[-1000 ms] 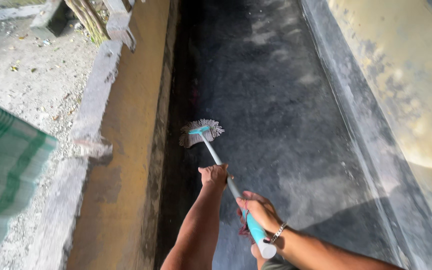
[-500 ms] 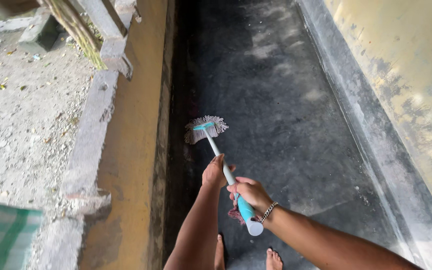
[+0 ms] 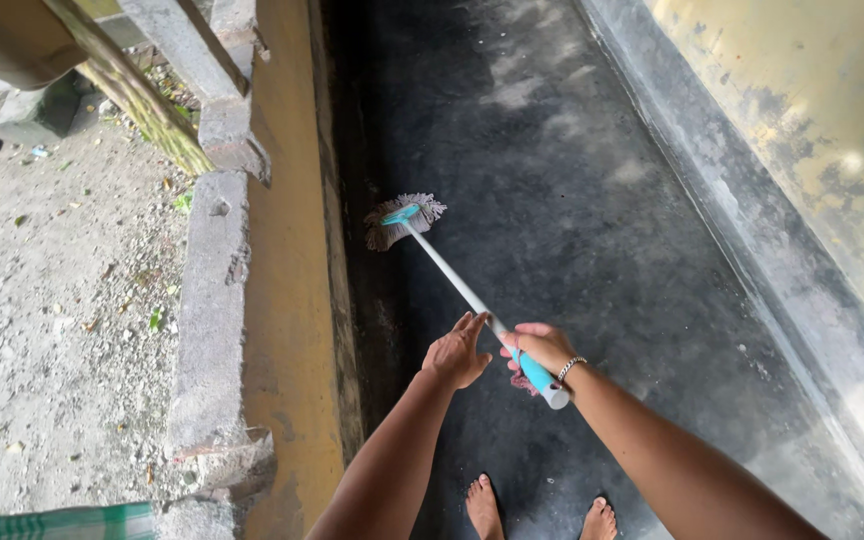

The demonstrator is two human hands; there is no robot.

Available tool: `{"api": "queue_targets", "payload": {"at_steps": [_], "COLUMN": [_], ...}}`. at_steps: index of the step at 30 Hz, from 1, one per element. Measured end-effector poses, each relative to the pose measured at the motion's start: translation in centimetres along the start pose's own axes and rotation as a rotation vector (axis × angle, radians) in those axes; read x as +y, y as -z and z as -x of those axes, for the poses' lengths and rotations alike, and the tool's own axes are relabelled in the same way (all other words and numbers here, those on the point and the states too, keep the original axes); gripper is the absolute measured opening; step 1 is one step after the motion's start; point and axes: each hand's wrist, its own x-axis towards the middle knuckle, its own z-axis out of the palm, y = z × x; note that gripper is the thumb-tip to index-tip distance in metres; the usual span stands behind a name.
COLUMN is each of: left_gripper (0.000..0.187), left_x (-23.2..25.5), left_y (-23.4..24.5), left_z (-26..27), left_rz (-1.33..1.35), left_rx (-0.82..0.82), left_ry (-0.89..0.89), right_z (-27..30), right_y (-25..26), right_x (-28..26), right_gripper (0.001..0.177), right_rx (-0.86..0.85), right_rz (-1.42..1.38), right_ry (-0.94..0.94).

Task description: The person mops a dark floor in a narrow walkway using a mop with a white head and blue handle, moving the mop back and forth across the surface.

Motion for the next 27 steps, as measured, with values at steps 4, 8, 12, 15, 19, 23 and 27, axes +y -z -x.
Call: {"api": "queue_targets", "payload": {"at_steps": [4, 8, 12, 15, 19, 23, 27], "left_gripper": [0.088, 0.075, 0.066, 0.068, 0.064, 0.059, 0.054], "left_x": [-0.1, 1.4, 4.5, 8.1, 13.0, 18.4, 24.2], "left_y": [-1.2, -2.3, -2.6, -4.4, -8.9, -13.8, -18.5], "left_z": [0.2, 0.1, 0.5, 1.6, 3.9, 6.4, 10.8], "left_rz": [-0.048, -0.096, -0.053, -0.083, -0.149, -0.054, 0.013], "left_rx": [0.038, 0.152, 0.049, 0.043, 0.100, 0.141, 0.085], "left_ry": [-0.032, -0.131, -0.154, -0.148, -0.181, -0.233, -0.251], "right_z": [1.6, 4.9, 8.7, 11.9, 16.6, 21.1, 26.2], "right_y": [-0.2, 2.0, 6.9, 10.6, 15.3, 20.4, 26.6], "right_x": [2.2, 2.5, 1.4, 1.5, 3.6, 7.0, 10.8], "right_gripper": [0.025, 0.029, 0.038, 0.038, 0.035, 0.035, 0.037], "right_rx": [-0.370, -0.475, -0.480, -0.430, -0.321, -0.219, -0.180], "right_rz": [-0.095, -0.169, 0.082, 0.110, 0.180, 0.244, 0.302], "right_ry": [-0.146, -0.225, -0.257, -0.277, -0.218, -0.261, -0.233]}}
